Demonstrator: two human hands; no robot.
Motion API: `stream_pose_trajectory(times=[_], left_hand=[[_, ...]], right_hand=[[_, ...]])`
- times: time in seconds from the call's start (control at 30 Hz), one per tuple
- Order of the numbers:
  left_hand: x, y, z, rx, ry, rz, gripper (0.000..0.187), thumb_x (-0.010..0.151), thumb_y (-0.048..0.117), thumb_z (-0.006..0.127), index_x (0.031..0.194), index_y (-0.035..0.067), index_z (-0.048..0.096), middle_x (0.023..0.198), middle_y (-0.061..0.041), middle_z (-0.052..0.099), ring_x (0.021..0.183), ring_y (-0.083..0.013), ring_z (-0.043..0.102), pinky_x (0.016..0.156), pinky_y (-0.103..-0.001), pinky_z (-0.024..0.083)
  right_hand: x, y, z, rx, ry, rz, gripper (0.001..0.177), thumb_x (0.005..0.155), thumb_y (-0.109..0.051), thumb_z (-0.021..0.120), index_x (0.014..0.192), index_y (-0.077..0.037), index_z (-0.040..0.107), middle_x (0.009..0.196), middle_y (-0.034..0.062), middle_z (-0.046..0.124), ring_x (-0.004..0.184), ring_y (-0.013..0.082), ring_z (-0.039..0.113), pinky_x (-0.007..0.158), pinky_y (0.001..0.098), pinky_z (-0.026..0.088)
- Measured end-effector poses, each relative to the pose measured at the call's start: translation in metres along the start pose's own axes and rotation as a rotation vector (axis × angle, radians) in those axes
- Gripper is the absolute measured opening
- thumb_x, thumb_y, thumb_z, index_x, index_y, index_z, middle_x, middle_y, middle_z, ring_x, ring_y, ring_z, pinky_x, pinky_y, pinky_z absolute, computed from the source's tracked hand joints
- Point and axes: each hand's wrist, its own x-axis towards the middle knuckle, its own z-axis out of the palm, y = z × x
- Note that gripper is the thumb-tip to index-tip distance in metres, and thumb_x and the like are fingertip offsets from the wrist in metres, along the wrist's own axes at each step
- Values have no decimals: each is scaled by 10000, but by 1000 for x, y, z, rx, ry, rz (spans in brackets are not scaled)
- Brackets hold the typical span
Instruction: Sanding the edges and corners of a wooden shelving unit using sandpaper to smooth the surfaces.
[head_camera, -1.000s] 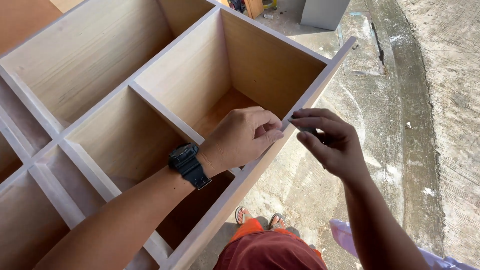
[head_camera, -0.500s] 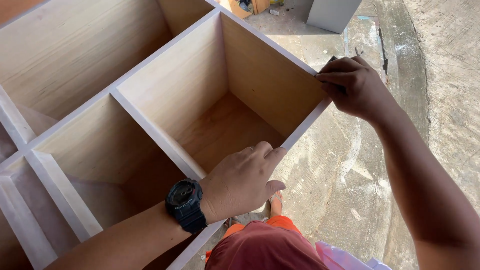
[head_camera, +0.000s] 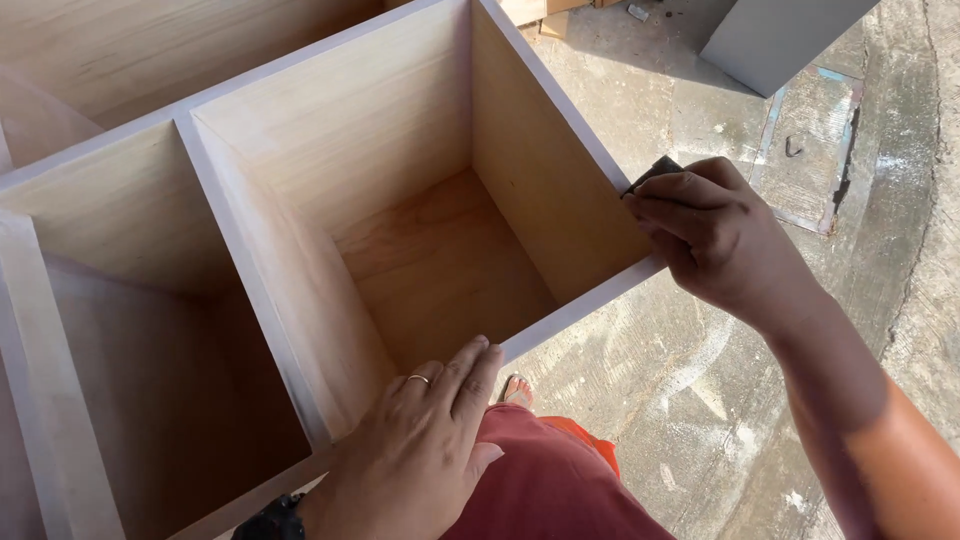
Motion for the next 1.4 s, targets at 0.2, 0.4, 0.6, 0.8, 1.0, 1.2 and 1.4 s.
stream_pose_trajectory(times=[0.2,0.4,0.6,0.8,1.0,1.2,1.4], left_hand=[[54,35,24,-69,133,-257,773,1036,499,699,1577,-20,508,1124,-134,724,932,-297,676,826,-449,536],[60,37,39,323,384,-358,401,1071,471,714,1329,164,694,827,55,657,724,-146,641,628,-319,532],[58,32,39,319,419,-297,392,1101,442,678,1337,131,717,939,55,750,799,-87,701,684,-271,542],[57,32,46,357,434,-295,450,1113,536,645,1325,150,741,867,70,707,701,-89,653,620,-264,524],[55,33,51,331,425,-305,403,1132,460,608,1369,145,697,899,66,678,692,-93,623,583,-274,499],[58,30,50,355,483,-307,382,1149,467,578,1314,153,721,891,62,665,690,-93,589,550,-281,453],[56,29,54,373,522,-289,307,1159,317,507,1295,144,722,945,16,703,730,-102,636,568,-267,464]], right_hand=[[-4,-10,-3,-65,3,7,240,1013,-41,840,1250,-7,829,1269,94,787,1037,359,652,865,416,578],[-9,-20,-20,-133,-39,-4,253,1003,64,827,1241,-23,831,1267,71,778,1033,365,667,852,422,605],[6,-17,-1,-190,36,30,186,1049,-7,861,1225,-65,840,1247,42,786,1000,340,655,749,433,587],[-12,-32,-15,-167,-29,82,226,1032,78,761,1239,1,810,1278,94,769,1013,382,652,858,445,588],[10,-36,-9,-85,8,121,160,1056,56,772,1195,-7,820,1220,82,789,972,340,647,826,413,572],[12,-33,9,-117,16,211,267,992,100,773,1222,-29,816,1254,80,780,1041,351,641,869,442,562],[3,-61,-8,-161,13,271,145,1050,24,769,1176,-19,825,1214,91,790,988,340,652,842,421,571]])
